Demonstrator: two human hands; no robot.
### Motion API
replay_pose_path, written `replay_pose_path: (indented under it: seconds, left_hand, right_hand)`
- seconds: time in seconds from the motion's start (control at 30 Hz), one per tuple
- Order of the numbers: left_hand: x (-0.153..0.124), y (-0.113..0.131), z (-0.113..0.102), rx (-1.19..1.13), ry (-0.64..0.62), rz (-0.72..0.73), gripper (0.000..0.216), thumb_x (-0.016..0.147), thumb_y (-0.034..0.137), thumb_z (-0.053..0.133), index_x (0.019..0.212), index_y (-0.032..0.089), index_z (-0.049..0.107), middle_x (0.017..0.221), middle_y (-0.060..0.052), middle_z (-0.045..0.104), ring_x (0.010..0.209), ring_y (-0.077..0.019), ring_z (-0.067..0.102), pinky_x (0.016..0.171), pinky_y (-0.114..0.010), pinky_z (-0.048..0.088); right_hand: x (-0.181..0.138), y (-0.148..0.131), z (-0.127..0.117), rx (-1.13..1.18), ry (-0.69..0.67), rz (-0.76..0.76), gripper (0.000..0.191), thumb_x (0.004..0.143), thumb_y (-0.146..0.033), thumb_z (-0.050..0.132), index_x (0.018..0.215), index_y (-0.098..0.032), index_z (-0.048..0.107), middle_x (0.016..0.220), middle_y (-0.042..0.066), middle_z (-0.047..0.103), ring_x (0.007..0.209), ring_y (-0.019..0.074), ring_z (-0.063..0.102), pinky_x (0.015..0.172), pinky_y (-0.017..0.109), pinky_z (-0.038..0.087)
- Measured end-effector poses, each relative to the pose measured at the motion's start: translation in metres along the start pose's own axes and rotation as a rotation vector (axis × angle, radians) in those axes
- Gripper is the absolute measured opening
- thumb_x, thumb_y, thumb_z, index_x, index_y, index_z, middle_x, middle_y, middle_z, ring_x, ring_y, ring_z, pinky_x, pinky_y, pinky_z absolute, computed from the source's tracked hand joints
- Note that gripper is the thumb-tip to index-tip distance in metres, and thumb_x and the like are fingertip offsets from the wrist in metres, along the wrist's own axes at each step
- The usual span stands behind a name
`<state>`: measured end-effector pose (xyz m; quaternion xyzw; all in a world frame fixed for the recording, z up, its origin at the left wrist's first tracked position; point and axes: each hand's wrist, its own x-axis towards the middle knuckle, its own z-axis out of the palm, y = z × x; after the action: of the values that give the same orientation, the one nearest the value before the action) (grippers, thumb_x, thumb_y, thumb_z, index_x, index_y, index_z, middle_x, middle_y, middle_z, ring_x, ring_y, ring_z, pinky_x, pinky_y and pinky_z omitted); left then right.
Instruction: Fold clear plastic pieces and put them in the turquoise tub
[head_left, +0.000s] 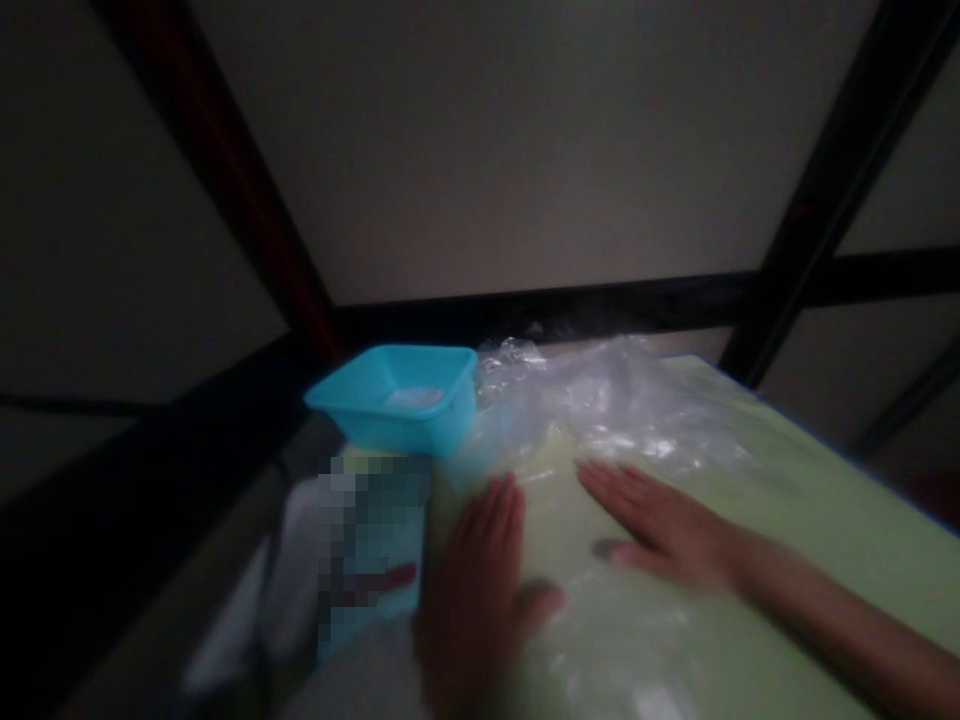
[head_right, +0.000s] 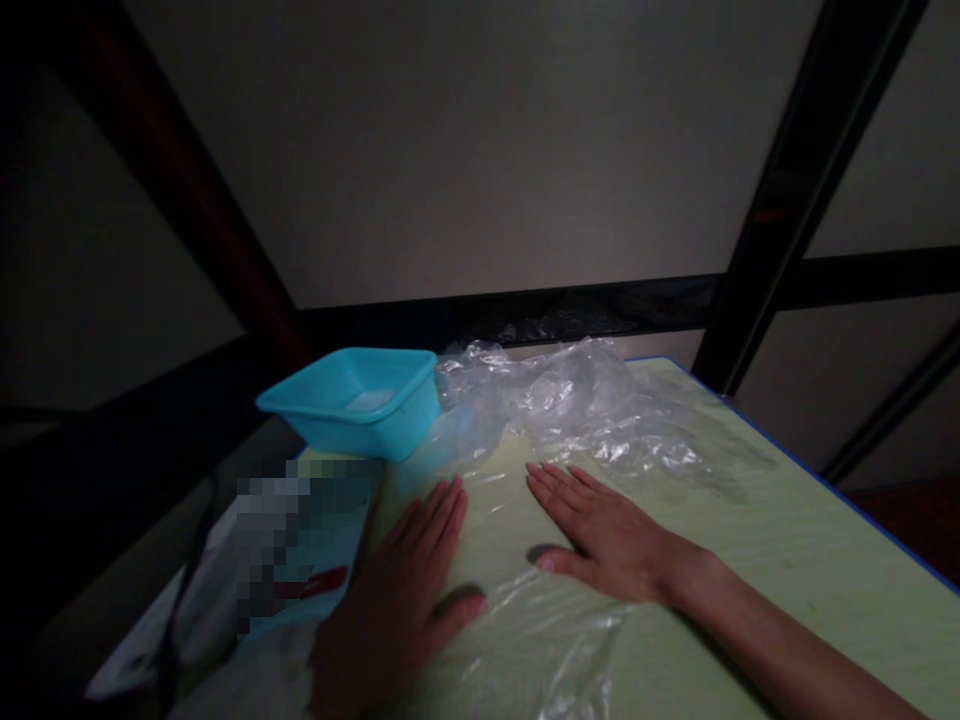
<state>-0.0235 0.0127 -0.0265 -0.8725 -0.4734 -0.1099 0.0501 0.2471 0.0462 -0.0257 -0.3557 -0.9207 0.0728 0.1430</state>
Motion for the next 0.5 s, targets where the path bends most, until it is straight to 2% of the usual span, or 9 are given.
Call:
replay_pose_path:
  seconds: [0.17, 0.33, 0.5]
  left_hand:
    - [-0.012, 0.014, 0.001, -0.003, 0.130, 0.039, 0.073, 0.092, 0.048, 0.040, 0.148, 0.009, 0.014, 0.150, -0.018, 0.027, 0.136, -0.0304, 0.032, 0.104, -0.046, 0.043]
    - [-0.021, 0.026, 0.017, -0.079, 0.054, 0.134, 0.083, 0.088, 0.051, 0.046, 0.148, 0.005, 0.012, 0.149, -0.020, 0.028, 0.136, -0.0324, 0.032, 0.105, -0.045, 0.043]
    - [-0.019, 0.024, 0.014, -0.096, -0.028, 0.149, 0.083, 0.086, 0.049, 0.051, 0.147, 0.006, 0.016, 0.150, -0.020, 0.026, 0.138, -0.0328, 0.027, 0.107, -0.047, 0.039]
  right_hand:
    - [0.007, -0.020, -0.008, 0.041, 0.006, -0.020, 0.074, 0.093, -0.054, 0.041, 0.150, -0.020, 0.009, 0.154, 0.009, 0.018, 0.140, 0.0264, 0.022, 0.115, 0.045, 0.019]
    - [0.010, -0.042, -0.002, 0.079, -0.080, -0.048, 0.075, 0.093, -0.056, 0.039, 0.150, -0.015, 0.011, 0.153, 0.011, 0.015, 0.141, 0.0242, 0.018, 0.115, 0.041, 0.020]
    - [0.005, -0.033, 0.004, 0.048, -0.088, 0.001, 0.077, 0.092, -0.057, 0.040, 0.150, -0.016, 0.010, 0.153, 0.010, 0.015, 0.141, 0.0242, 0.018, 0.116, 0.043, 0.019]
